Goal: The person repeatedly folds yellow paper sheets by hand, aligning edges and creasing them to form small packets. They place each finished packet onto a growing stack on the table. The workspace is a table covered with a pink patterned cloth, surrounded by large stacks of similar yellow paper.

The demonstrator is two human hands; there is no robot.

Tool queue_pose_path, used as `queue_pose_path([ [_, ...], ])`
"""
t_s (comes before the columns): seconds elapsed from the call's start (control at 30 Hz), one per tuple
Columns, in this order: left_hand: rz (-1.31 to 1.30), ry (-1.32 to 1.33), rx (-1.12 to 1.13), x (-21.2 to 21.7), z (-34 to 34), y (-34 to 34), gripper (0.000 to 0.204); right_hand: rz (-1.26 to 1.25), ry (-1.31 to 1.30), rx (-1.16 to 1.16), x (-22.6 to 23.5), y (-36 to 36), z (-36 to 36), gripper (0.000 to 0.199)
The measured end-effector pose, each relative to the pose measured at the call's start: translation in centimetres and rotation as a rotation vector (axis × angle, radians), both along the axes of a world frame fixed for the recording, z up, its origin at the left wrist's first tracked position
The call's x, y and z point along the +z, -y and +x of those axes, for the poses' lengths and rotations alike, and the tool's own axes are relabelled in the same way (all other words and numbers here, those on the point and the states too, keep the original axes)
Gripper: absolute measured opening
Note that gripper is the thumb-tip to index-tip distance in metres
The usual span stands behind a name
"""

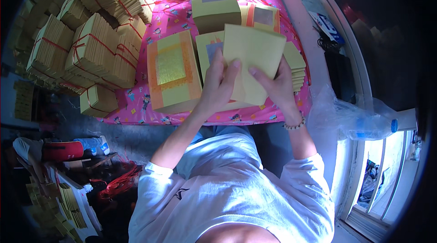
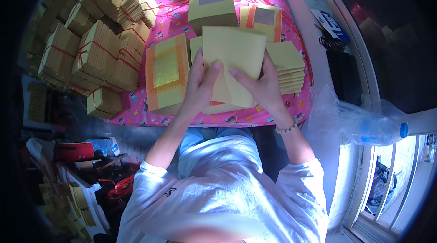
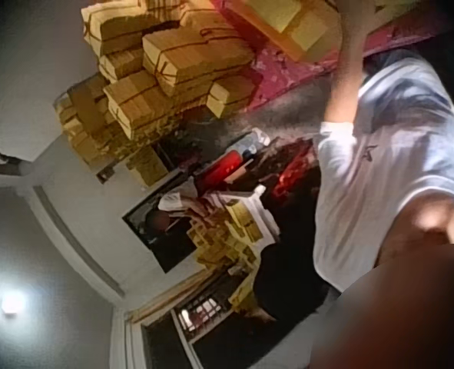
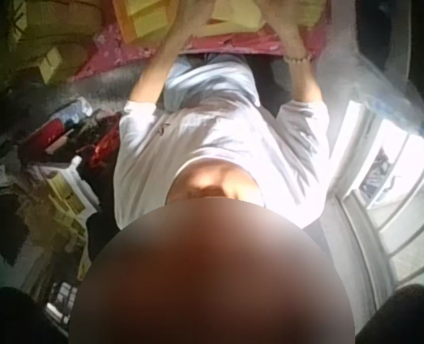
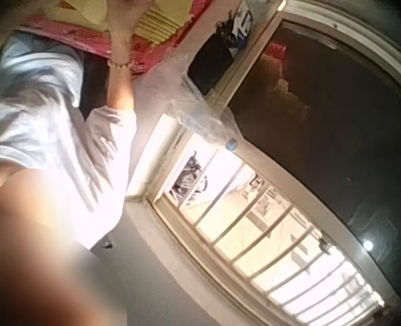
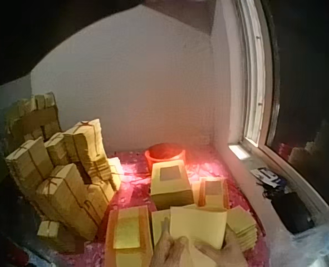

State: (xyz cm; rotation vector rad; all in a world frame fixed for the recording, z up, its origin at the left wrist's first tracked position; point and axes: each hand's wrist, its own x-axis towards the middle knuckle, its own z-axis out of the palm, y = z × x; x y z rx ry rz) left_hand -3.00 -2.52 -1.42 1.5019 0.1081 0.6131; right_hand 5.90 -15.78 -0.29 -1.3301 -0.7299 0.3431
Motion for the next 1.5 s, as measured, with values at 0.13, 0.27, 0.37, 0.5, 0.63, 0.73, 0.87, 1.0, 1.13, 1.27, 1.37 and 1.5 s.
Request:
queue_pose_path([
  [0.13,-0.172,-0.084,-0.076,0.5,1.2,-0.9,0.032,-0.025,-0.117,-0.028,0.1,-1.0,1.2,0.036],
  [0.27,-0.313,-0.246,-0.147,0.8,2.2,-2.0,0.035,-0.068,-0.184,-0.009,-0.7,-1.7,2.6,0.035],
  [0.37,-0.342,-0.35,-0.195,0.6,2.8,-2.5,0.036,-0.065,-0.222,-0.013,-1.1,-1.9,2.9,0.035],
  [0.5,-0.317,-0.376,-0.198,0.3,3.3,-2.8,0.036,-0.063,-0.267,-0.025,-1.3,-1.9,2.9,0.035],
  [0.63,-0.271,-0.318,-0.129,0.4,2.8,-2.1,0.035,-0.067,-0.265,0.002,-1.3,-1.5,2.6,0.035],
  [0.73,-0.178,-0.169,-0.052,0.0,2.4,-1.5,0.034,-0.047,-0.274,0.011,-0.9,-1.1,2.5,0.032],
  [0.87,-0.041,-0.098,0.008,-0.3,1.2,-0.8,0.031,-0.04,-0.237,0.0,-0.5,-0.3,1.8,0.029],
  [1.0,-0.005,-0.058,0.034,0.1,0.2,0.1,0.025,0.0,-0.205,0.002,-0.4,0.0,1.5,0.028],
  [1.13,0.064,-0.105,0.038,-0.4,-0.4,0.0,0.019,0.075,-0.179,-0.065,0.3,0.1,1.9,0.025],
  [1.27,0.046,-0.09,0.022,-0.7,-0.7,0.0,0.019,0.099,-0.169,-0.093,0.4,0.3,1.7,0.02],
  [1.37,0.008,-0.118,-0.09,-0.2,-1.1,-0.5,0.02,0.086,-0.151,-0.116,-0.5,1.0,2.7,0.019],
  [1.5,-0.098,-0.122,-0.119,1.2,-1.4,-0.2,0.025,0.042,-0.237,-0.035,-0.7,2.0,2.8,0.022],
])
